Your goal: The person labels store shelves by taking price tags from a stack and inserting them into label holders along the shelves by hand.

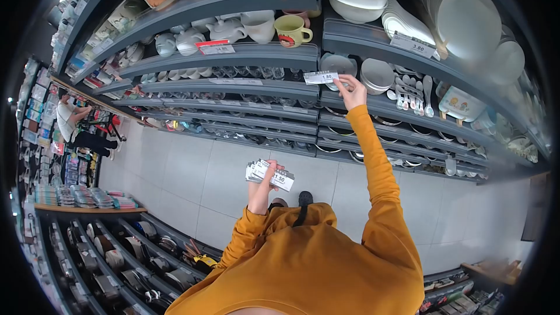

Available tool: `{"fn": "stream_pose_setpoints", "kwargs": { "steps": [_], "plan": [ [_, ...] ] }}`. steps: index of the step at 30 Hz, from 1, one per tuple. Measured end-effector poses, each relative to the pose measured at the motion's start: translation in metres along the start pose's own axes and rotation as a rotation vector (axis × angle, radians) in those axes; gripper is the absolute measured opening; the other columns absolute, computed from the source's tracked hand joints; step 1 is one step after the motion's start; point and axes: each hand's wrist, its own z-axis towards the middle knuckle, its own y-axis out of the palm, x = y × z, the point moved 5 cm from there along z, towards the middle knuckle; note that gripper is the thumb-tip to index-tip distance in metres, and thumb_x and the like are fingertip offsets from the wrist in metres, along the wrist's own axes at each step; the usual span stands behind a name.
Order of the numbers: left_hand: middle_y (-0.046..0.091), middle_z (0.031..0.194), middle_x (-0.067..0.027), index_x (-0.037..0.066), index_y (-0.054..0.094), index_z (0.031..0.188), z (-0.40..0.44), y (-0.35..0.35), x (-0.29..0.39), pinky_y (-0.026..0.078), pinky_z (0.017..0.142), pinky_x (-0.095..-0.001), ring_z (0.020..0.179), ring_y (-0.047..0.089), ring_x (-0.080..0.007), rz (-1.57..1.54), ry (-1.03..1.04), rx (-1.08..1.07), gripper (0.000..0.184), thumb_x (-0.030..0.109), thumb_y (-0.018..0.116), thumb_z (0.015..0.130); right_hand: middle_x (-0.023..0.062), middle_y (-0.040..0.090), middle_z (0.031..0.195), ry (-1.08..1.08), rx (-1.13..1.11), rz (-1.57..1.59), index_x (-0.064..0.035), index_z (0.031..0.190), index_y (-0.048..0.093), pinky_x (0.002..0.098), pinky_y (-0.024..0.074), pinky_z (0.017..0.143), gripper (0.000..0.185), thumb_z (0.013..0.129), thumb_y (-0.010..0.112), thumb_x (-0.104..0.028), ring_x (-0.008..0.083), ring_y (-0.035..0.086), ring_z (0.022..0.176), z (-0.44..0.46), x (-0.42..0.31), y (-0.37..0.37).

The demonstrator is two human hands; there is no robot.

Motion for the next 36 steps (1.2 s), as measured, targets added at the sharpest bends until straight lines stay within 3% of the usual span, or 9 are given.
{"fn": "stream_pose_setpoints", "kwargs": {
  "steps": [7,11,15,18,21,24,27,33,36],
  "plan": [
    [0.067,0.094,-0.0057,0.007,0.058,0.106,0.003,0.004,-0.004,0.042,0.053,-0.0213,0.071,0.061,-0.0077,0.012,-0.004,-0.006,0.024,0.027,0.061,0.093,0.0063,0.070,0.091,0.094,-0.213,-0.050,0.0025,0.101,0.064,0.0204,0.0438,0.051,0.023,0.085,0.071,-0.012,0.0051,0.054,0.054,0.001,-0.014,0.013],
    [0.067,0.093,-0.0058,0.006,0.059,0.106,0.003,0.007,-0.006,0.043,0.051,-0.0207,0.070,0.062,-0.0077,-0.020,0.006,-0.007,0.022,0.024,0.060,0.093,0.0066,0.070,0.090,0.031,-0.275,-0.209,0.0011,0.100,0.065,0.0233,0.0464,0.054,0.025,0.086,0.069,-0.020,0.0082,0.059,0.054,0.010,-0.019,0.024],
    [0.067,0.092,-0.0061,0.006,0.059,0.106,0.003,0.004,-0.009,0.043,0.049,-0.0206,0.069,0.062,-0.0077,-0.039,-0.001,0.013,0.021,0.022,0.061,0.093,0.0068,0.069,0.075,-0.066,-0.279,-0.374,-0.0024,0.097,0.069,0.0277,0.0475,0.057,0.026,0.085,0.070,-0.026,0.0123,0.063,0.057,0.020,-0.017,0.032],
    [0.067,0.096,-0.0060,0.008,0.058,0.109,0.002,-0.001,-0.011,0.042,0.053,-0.0207,0.073,0.062,-0.0079,-0.014,-0.008,0.007,0.025,0.028,0.060,0.093,0.0081,0.068,0.071,-0.007,-0.336,-0.461,-0.0018,0.097,0.069,0.0291,0.0475,0.057,0.027,0.084,0.071,-0.026,0.0132,0.063,0.057,0.022,-0.015,0.034],
    [0.068,0.096,-0.0062,0.008,0.058,0.109,0.004,-0.006,-0.014,0.043,0.053,-0.0207,0.073,0.063,-0.0080,-0.014,-0.001,0.007,0.026,0.028,0.060,0.093,0.0094,0.069,0.075,0.087,-0.362,-0.455,0.0002,0.098,0.069,0.0281,0.0483,0.057,0.027,0.083,0.072,-0.022,0.0132,0.063,0.059,0.019,-0.023,0.036],
    [0.068,0.095,-0.0060,0.008,0.058,0.109,0.003,-0.006,-0.013,0.043,0.053,-0.0208,0.073,0.063,-0.0081,-0.019,-0.002,0.000,0.026,0.029,0.061,0.093,0.0055,0.067,0.077,-0.022,-0.335,-0.312,0.0015,0.098,0.067,0.0237,0.0456,0.051,0.026,0.084,0.072,-0.020,0.0086,0.059,0.059,0.020,-0.030,0.039],
    [0.068,0.095,-0.0058,0.008,0.058,0.109,0.003,-0.005,-0.014,0.042,0.053,-0.0207,0.073,0.063,-0.0081,-0.027,0.004,-0.008,0.026,0.029,0.061,0.093,0.0045,0.067,0.078,0.021,-0.404,-0.345,0.0018,0.099,0.067,0.0235,0.0459,0.051,0.025,0.084,0.071,-0.018,0.0086,0.059,0.060,0.025,-0.028,0.040],
    [0.067,0.095,-0.0054,0.008,0.058,0.109,-0.002,-0.010,-0.010,0.042,0.053,-0.0208,0.075,0.062,-0.0079,-0.042,0.016,0.000,0.026,0.029,0.060,0.093,0.0058,0.069,0.080,-0.024,-0.493,-0.433,0.0018,0.099,0.067,0.0260,0.0496,0.059,0.024,0.085,0.069,-0.017,0.0116,0.062,0.066,0.029,-0.028,0.033],
    [0.067,0.095,-0.0053,0.008,0.058,0.108,0.001,-0.013,-0.014,0.041,0.054,-0.0209,0.076,0.062,-0.0078,-0.047,0.003,-0.009,0.026,0.029,0.060,0.093,0.0091,0.070,0.083,-0.157,-0.507,-0.554,0.0019,0.100,0.066,0.0282,0.0513,0.066,0.025,0.085,0.069,-0.019,0.0153,0.065,0.070,0.026,-0.039,0.033]
  ]
}}
